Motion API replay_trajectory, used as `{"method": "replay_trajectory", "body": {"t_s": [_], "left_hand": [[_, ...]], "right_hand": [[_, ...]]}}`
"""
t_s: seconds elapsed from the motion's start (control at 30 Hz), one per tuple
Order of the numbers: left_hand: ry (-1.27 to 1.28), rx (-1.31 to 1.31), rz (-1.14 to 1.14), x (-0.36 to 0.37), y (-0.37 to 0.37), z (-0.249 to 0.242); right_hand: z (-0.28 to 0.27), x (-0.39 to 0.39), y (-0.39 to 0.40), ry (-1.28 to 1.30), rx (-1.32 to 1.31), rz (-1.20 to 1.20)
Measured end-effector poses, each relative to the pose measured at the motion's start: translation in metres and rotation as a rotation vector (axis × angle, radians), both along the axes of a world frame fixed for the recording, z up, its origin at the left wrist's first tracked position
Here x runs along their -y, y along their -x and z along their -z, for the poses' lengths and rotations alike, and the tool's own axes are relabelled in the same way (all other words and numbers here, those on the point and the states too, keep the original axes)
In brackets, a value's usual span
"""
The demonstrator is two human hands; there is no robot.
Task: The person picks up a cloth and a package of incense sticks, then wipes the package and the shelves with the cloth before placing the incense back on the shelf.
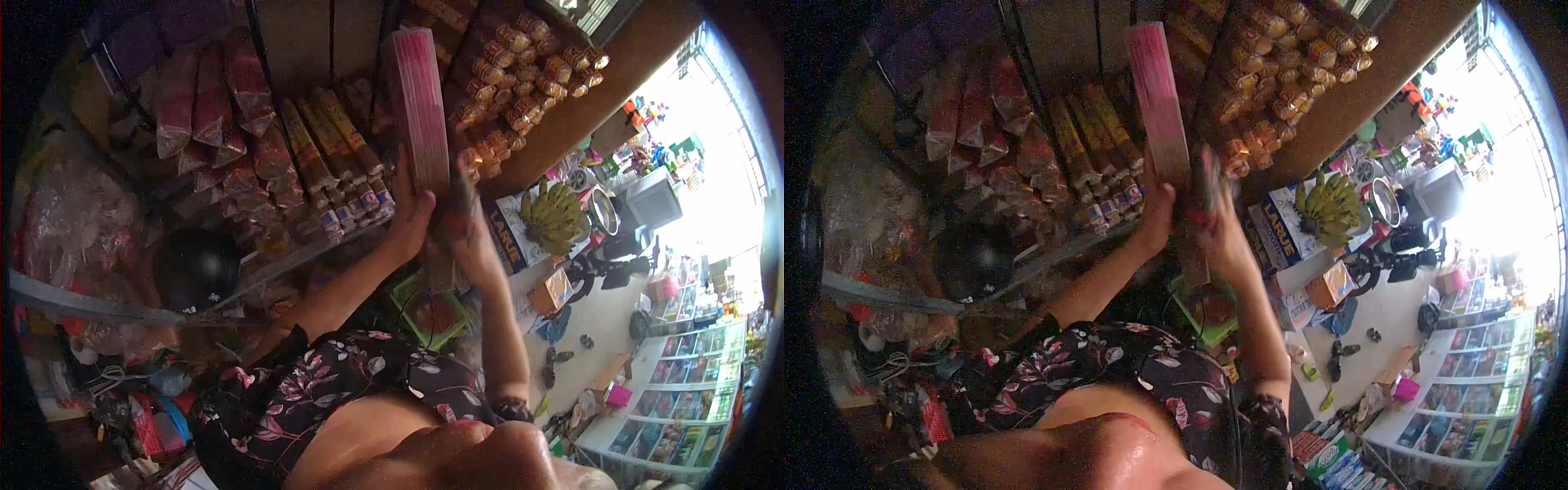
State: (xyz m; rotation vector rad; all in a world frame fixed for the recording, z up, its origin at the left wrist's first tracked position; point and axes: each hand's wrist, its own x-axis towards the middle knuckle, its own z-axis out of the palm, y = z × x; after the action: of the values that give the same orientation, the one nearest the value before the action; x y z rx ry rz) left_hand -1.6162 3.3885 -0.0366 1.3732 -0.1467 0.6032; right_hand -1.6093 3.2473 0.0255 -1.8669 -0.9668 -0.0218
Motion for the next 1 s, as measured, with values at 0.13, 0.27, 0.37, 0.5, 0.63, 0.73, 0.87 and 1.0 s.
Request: {"method": "replay_trajectory", "body": {"t_s": [0.13, 0.27, 0.37, 0.5, 0.63, 0.73, 0.87, 1.0], "left_hand": [[-0.238, 0.132, -0.135, -0.004, 0.013, -0.046], [0.097, 0.121, 0.238, 0.010, -0.007, -0.056], [0.243, 0.181, 0.351, 0.032, -0.030, -0.111], [0.424, 0.494, 0.593, 0.051, -0.046, -0.233], [0.106, 0.904, 0.244, 0.049, -0.085, -0.296], [-0.221, 0.282, 0.505, 0.015, -0.059, -0.315], [-0.933, 0.155, 0.252, -0.025, -0.052, -0.284], [-1.397, 0.200, -0.038, -0.082, -0.007, -0.260]], "right_hand": [[0.079, 0.054, 0.043, 0.071, -0.250, 0.053], [0.075, 0.070, 0.045, -0.021, 0.126, 0.332], [0.052, 0.075, 0.007, -0.217, 0.391, 0.587], [-0.043, 0.092, -0.010, 0.007, 0.995, 0.960], [-0.156, 0.086, -0.035, -0.188, 1.204, 0.882], [-0.231, 0.068, -0.037, 0.159, 0.887, 1.111], [-0.262, 0.102, -0.110, 0.129, 1.340, 0.789], [-0.278, 0.092, -0.157, 0.219, 1.480, 0.855]]}}
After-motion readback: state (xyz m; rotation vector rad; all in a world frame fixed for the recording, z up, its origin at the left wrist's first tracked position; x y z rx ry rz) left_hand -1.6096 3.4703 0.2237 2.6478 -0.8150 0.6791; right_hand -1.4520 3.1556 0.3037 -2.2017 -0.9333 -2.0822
